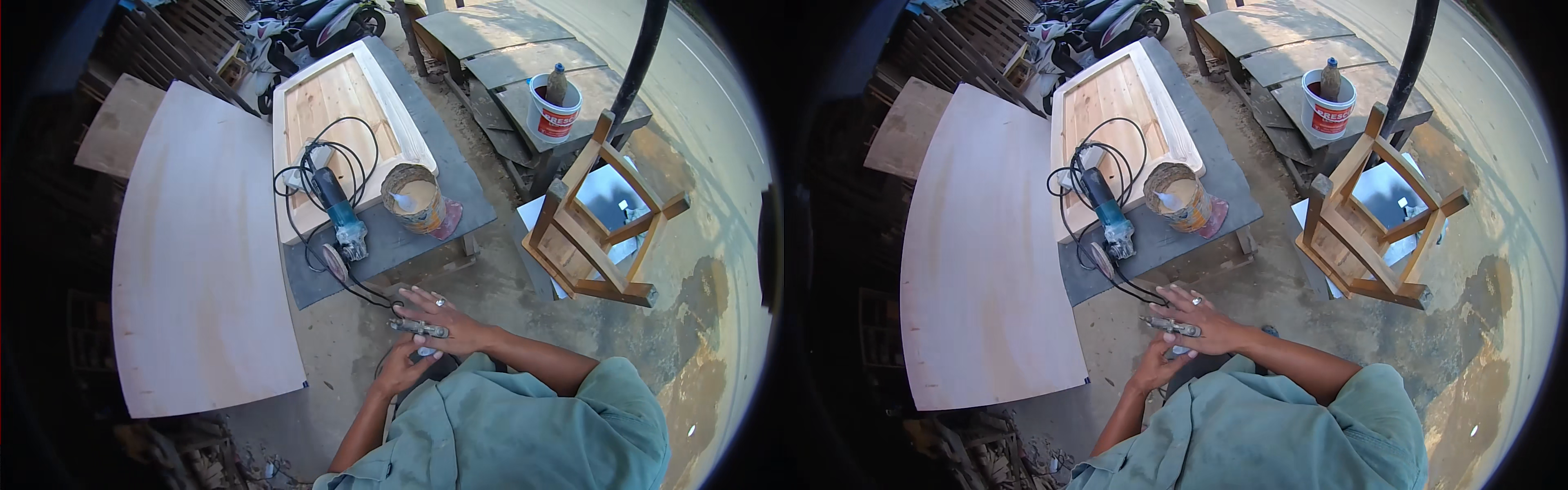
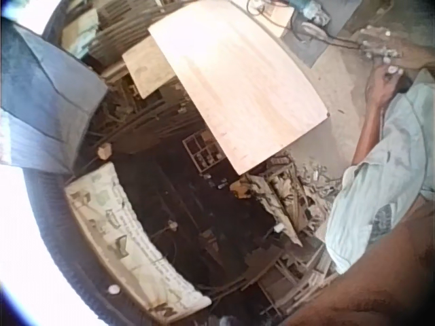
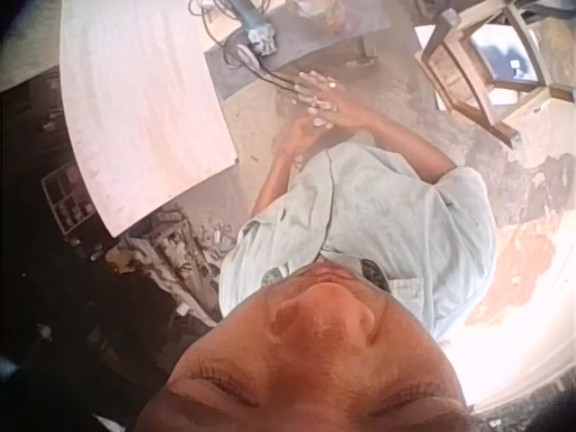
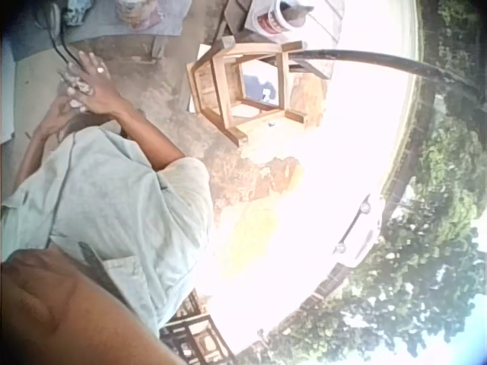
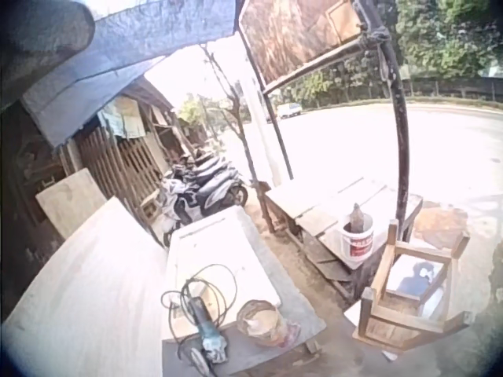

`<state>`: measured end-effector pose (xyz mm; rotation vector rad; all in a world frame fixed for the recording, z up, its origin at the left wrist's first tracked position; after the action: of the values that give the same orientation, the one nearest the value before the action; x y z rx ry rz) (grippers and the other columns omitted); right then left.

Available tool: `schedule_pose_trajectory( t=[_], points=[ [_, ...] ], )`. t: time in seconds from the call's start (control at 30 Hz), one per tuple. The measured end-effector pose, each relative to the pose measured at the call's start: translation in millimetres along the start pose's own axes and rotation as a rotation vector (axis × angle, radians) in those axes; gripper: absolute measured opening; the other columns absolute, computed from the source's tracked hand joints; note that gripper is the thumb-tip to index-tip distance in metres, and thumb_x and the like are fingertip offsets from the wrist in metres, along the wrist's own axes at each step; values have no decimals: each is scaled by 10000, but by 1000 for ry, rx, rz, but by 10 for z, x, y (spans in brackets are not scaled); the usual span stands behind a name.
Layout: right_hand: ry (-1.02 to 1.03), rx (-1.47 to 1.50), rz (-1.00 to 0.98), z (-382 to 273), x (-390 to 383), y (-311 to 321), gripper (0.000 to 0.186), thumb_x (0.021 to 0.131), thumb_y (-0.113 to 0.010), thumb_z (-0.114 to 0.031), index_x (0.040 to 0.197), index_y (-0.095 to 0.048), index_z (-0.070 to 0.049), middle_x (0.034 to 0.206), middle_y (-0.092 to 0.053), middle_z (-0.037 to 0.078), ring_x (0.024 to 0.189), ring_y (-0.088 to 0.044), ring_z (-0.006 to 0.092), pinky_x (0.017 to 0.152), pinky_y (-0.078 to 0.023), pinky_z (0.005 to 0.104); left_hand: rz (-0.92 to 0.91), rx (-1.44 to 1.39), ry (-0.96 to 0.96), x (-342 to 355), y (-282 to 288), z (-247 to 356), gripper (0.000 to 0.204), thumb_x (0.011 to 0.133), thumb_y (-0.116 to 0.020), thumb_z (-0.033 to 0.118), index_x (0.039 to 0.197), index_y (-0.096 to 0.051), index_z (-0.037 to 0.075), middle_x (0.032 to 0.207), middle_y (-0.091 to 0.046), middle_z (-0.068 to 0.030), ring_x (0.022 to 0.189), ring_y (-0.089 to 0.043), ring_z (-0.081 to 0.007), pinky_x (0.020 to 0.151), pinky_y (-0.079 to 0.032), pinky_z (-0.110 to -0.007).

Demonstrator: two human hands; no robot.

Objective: The person repairs a wooden stool by applying glue to the joints and gaps in the seat and frame. They use a white glue bottle to fill cracks in the seat surface and apply adhesive to the leg connections, then press the joints together to secure them.

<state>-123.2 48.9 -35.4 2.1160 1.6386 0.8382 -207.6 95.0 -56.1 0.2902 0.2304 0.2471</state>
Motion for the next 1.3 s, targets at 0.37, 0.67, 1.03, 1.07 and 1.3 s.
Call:
schedule_pose_trajectory(
  t=[0.37,0.67,1.03,1.07,1.3],
  points=[
    [-474,-316,175,1084,1645,1678,239,866,-691,-237,906,-729,-4,878,-721,167,838,-709,347,747,-564,402,-165,79,-72,513,790,-280,252,868,-747,167,1086,-711,47,1027,-643,-141,1025,-610,-314,920,-463,-385],
    [-364,-936,-378,2176,2085,665,145,813,-624,-120,815,-767,-97,873,-746,118,842,-733,268,740,-574,383,-372,46,-158,858,1017,-655,237,924,-712,206,1097,-717,45,1147,-658,-140,1119,-608,-274,974,-458,-369],
    [-376,-895,-391,2167,2025,617,143,797,-645,-144,850,-766,-90,872,-741,125,833,-727,292,732,-567,398,-480,5,-229,1076,900,-537,230,938,-700,191,1107,-701,36,1124,-652,-142,1104,-612,-284,982,-455,-380],
    [-396,-848,-359,2116,2052,683,145,785,-653,-146,856,-762,-80,857,-735,137,825,-723,312,728,-563,409,-494,16,-223,1106,876,-508,225,935,-701,188,1105,-702,40,1119,-651,-141,1102,-612,-282,983,-454,-380],
    [-438,-411,430,1055,1317,1961,152,855,-637,-123,892,-751,-29,887,-696,144,827,-686,320,712,-534,441,-538,143,-125,1202,687,-259,225,909,-717,178,1107,-720,72,1068,-660,-129,1051,-618,-279,924,-460,-376]
  ],
)
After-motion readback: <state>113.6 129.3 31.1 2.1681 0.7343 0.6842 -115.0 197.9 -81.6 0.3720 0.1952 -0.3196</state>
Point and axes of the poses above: each hand's wrist, its own x-axis towards the middle knuckle, its own y-axis out of the back of the hand, z = x × y, the point moved 10 cm from there along x, towards the middle knuckle
